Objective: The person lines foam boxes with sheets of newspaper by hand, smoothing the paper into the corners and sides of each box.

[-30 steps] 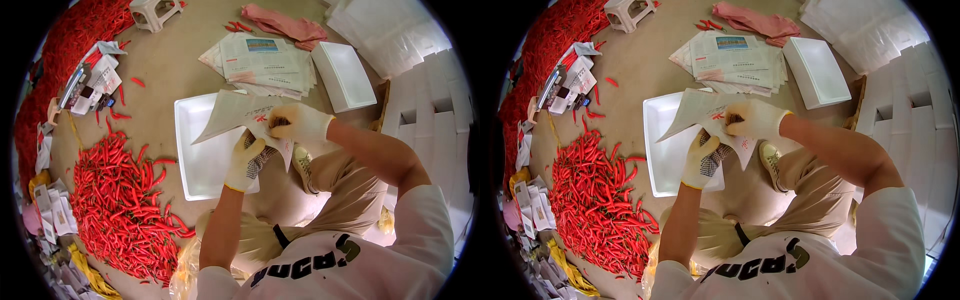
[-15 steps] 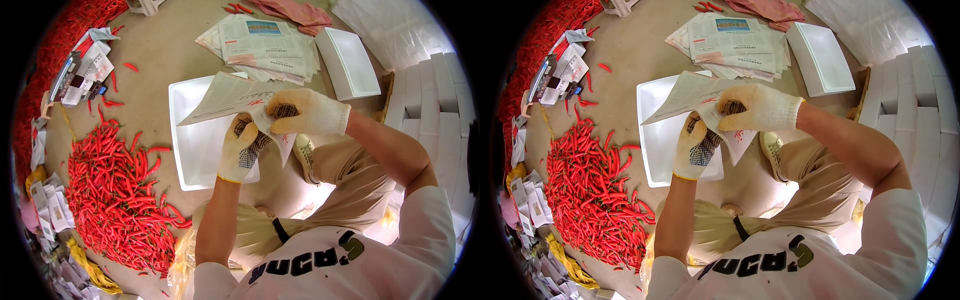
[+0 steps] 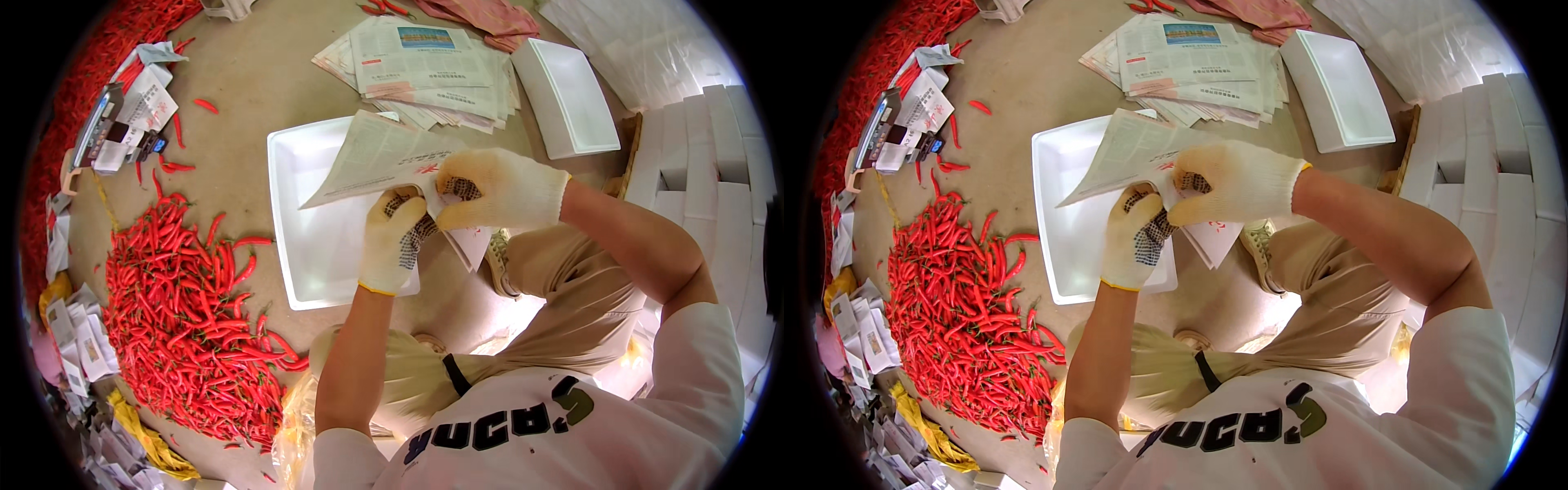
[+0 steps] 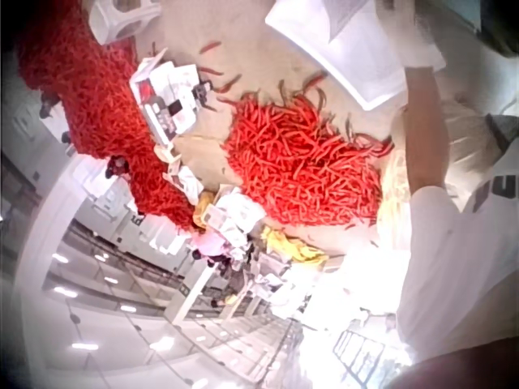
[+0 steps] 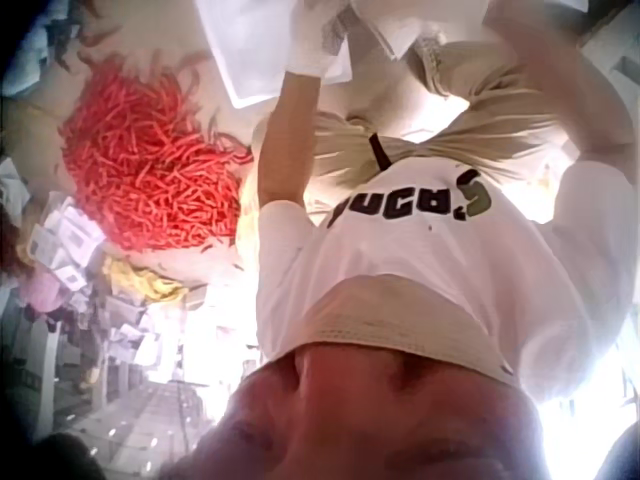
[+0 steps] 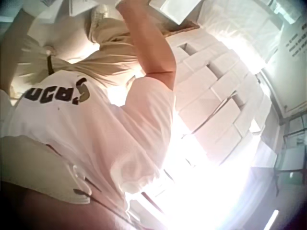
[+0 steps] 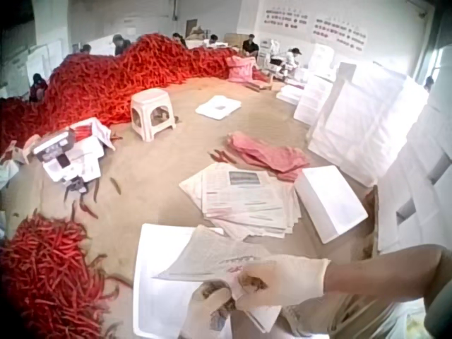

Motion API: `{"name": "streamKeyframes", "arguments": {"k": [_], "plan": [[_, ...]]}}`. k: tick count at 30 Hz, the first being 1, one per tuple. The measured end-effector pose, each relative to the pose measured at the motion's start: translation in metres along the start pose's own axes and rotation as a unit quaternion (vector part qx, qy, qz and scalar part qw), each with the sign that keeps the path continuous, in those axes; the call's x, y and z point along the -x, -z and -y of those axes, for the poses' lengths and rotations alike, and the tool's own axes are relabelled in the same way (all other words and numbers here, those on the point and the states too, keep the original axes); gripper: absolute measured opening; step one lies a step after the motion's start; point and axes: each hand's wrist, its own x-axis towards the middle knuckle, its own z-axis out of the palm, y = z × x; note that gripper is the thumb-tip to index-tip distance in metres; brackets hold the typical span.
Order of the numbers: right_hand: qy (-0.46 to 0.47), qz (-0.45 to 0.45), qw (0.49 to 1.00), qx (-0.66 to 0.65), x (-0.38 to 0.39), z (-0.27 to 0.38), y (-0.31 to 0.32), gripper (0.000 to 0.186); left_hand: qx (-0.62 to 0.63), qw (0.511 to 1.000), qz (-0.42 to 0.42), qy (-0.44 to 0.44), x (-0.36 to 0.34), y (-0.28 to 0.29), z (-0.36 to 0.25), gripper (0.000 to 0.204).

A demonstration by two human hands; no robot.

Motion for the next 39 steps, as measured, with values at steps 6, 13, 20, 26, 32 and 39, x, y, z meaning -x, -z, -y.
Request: {"name": "streamKeyframes", "arguments": {"k": [6,13,20,26,32,39], "plan": [[-0.019,-0.040,0.991,0.127,0.005,0.002,-0.010,0.049,-0.024,0.999,0.027,0.040,0.004,-0.017,-0.005,0.016],[0.022,-0.036,0.987,0.157,0.001,-0.018,-0.014,0.043,-0.082,0.996,0.040,0.012,0.001,-0.021,0.005,0.022],[0.033,0.013,0.998,0.052,-0.006,-0.031,-0.009,0.026,-0.098,0.995,0.028,-0.001,0.002,-0.025,0.003,0.028],[-0.007,-0.208,0.978,0.028,-0.018,-0.079,0.042,0.026,-0.081,0.992,-0.063,-0.078,-0.008,0.045,-0.033,0.016],[-0.134,-0.446,0.883,-0.054,0.021,-0.145,0.111,0.041,0.066,0.941,-0.291,-0.161,0.013,0.080,-0.089,0.007],[-0.016,-0.464,0.878,-0.116,0.010,-0.117,0.098,0.045,-0.244,0.736,-0.575,-0.262,0.017,0.092,-0.104,0.040]]}}
